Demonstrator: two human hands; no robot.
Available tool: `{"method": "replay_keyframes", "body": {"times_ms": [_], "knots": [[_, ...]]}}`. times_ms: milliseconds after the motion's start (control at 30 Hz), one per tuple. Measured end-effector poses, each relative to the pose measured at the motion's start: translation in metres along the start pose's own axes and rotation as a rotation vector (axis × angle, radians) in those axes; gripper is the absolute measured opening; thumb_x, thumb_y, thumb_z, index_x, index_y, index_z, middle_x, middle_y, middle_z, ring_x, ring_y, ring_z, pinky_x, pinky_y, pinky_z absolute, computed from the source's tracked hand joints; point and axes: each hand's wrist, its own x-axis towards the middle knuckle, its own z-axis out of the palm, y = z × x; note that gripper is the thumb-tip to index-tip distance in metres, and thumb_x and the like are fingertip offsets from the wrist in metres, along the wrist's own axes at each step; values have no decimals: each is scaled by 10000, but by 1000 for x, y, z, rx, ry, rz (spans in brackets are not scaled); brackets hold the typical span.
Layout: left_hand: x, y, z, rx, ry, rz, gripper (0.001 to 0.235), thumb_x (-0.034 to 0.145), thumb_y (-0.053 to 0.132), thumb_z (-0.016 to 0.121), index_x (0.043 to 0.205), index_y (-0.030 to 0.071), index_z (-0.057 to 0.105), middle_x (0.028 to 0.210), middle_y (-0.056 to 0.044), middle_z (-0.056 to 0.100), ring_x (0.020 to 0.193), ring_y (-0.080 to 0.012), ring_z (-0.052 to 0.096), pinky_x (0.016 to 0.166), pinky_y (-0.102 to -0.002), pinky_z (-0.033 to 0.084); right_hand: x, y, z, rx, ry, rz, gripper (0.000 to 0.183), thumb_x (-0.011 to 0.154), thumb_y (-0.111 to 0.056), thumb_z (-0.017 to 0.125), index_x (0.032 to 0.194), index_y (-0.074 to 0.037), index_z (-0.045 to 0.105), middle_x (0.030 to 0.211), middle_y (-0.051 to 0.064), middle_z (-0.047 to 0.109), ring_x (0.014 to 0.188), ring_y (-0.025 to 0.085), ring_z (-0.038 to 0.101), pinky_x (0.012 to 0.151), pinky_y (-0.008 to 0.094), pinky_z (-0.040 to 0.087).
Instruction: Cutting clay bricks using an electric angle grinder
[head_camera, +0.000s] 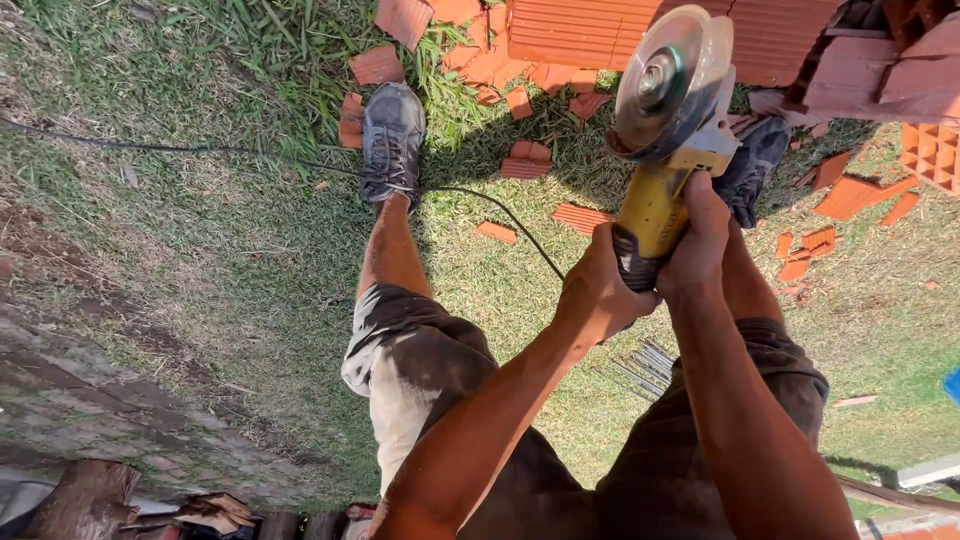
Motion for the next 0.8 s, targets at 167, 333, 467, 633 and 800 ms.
{"method": "replay_keyframes", "body": {"times_ms": [167, 333, 467, 633, 800], "knots": [[-10, 6, 1, -18, -26, 130, 642, 708, 215, 714, 1265, 31, 453, 927, -179, 661, 856, -365, 736, 780, -523, 575, 5, -21, -17, 191, -114, 184, 485, 990, -492, 589, 1320, -137, 569, 1197, 73, 663, 1060, 259, 692, 980, 480, 582], [-4, -7, 14, -107, 5, 170, 630, 708, 170, 717, 1255, -10, 462, 932, -217, 677, 849, -391, 731, 754, -535, 593, 12, 12, -31, 176, 11, 180, 531, 939, -551, 665, 1254, -130, 590, 1149, 95, 695, 1004, 261, 705, 971, 484, 581], [10, -24, 28, -77, 92, 180, 664, 661, 240, 770, 1228, 71, 469, 877, -147, 695, 807, -345, 749, 711, -505, 607, 6, -4, -13, 59, 3, 113, 463, 954, -565, 653, 1105, -129, 613, 1039, 88, 691, 928, 251, 708, 933, 471, 597], [-10, -6, 31, -253, 123, 175, 689, 659, 185, 719, 1264, -16, 457, 989, -261, 665, 952, -400, 696, 814, -532, 552, 14, 7, -30, -15, 25, 71, 420, 972, -550, 666, 1036, -137, 625, 1010, 80, 691, 916, 255, 724, 907, 464, 611], [8, -17, 43, -86, 156, 129, 809, 652, 293, 781, 1329, 49, 412, 1034, -209, 702, 984, -392, 725, 919, -521, 575, 11, 8, -24, -102, 16, 7, 403, 1039, -510, 615, 943, -118, 629, 934, 98, 681, 862, 257, 726, 857, 451, 637]]}}
